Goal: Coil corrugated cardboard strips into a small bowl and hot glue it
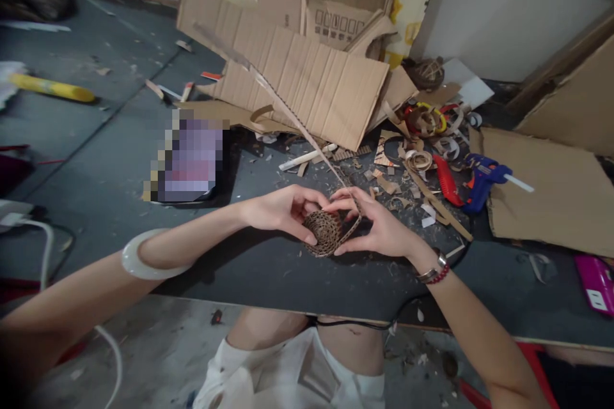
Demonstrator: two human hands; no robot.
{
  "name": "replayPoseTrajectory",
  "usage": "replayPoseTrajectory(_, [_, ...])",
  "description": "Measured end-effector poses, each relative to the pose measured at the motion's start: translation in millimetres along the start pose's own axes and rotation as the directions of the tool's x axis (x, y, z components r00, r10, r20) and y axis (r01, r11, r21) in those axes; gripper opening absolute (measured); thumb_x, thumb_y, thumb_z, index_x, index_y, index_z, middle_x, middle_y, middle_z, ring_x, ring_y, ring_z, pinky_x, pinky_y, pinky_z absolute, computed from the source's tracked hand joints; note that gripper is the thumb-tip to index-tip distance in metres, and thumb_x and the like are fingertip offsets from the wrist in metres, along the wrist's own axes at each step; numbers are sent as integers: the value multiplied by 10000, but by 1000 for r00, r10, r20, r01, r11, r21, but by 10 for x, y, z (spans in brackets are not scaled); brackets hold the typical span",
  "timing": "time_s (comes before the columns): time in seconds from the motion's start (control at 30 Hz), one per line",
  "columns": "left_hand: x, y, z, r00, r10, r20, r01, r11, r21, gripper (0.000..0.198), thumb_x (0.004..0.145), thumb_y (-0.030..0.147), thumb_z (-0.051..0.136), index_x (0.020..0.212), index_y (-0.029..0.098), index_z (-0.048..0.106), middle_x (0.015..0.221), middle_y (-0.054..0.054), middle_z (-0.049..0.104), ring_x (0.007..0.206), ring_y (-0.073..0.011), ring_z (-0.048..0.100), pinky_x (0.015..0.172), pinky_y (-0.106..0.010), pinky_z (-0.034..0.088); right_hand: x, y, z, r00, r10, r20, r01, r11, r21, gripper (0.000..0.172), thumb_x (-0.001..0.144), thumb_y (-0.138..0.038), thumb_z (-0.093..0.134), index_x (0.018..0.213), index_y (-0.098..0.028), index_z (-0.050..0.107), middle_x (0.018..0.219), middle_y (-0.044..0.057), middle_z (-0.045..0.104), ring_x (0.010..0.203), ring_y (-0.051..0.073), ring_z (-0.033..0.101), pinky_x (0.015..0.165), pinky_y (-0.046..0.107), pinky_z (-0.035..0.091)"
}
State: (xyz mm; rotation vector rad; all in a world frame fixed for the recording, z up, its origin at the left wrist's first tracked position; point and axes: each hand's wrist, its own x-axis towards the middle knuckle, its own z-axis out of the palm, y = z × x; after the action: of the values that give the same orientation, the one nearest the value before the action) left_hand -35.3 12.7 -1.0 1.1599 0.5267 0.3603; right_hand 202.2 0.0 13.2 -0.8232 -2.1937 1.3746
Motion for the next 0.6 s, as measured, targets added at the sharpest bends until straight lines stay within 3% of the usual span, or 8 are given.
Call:
replayPoseTrajectory(0.13, [-6, 18, 12, 995, -78, 58, 73, 993, 88, 563, 662, 213, 806, 1164, 138, 563, 832, -56, 746, 744, -181, 715, 668, -257, 551, -26, -22, 20, 996, -15, 82, 32, 978, -206, 682, 712, -404, 761, 1337, -362, 489, 1450, 64, 328, 1385, 262, 272, 1154, 491, 215])
replayPoseTrajectory(0.33, [-13, -7, 51, 993, -86, 83, 74, 987, 144, 625, 649, 195, 810, 1208, 150, 535, 839, -58, 736, 753, -192, 711, 644, -247, 533, -48, -34, 54, 987, -29, 159, 67, 969, -237, 686, 697, -457, 758, 1328, -360, 506, 1461, 58, 318, 1391, 260, 230, 1159, 485, 195])
replayPoseTrajectory(0.47, [-7, 1, 94, 999, -48, 16, 48, 999, -5, 568, 653, 155, 798, 1163, 155, 548, 911, -54, 727, 831, -170, 698, 759, -282, 536, -60, -32, 43, 998, -43, 43, 50, 980, -193, 644, 673, -427, 786, 1267, -324, 559, 1416, 73, 379, 1361, 265, 309, 1146, 474, 236])
replayPoseTrajectory(0.6, [27, -2, 168, 995, 25, -92, -38, 989, -140, 555, 587, 113, 828, 1083, 149, 581, 1006, -46, 705, 910, -153, 675, 845, -286, 519, -60, -2, 91, 977, -33, -209, 13, 995, -96, 646, 646, -383, 815, 1229, -311, 548, 1345, 76, 462, 1294, 263, 424, 1102, 473, 327])
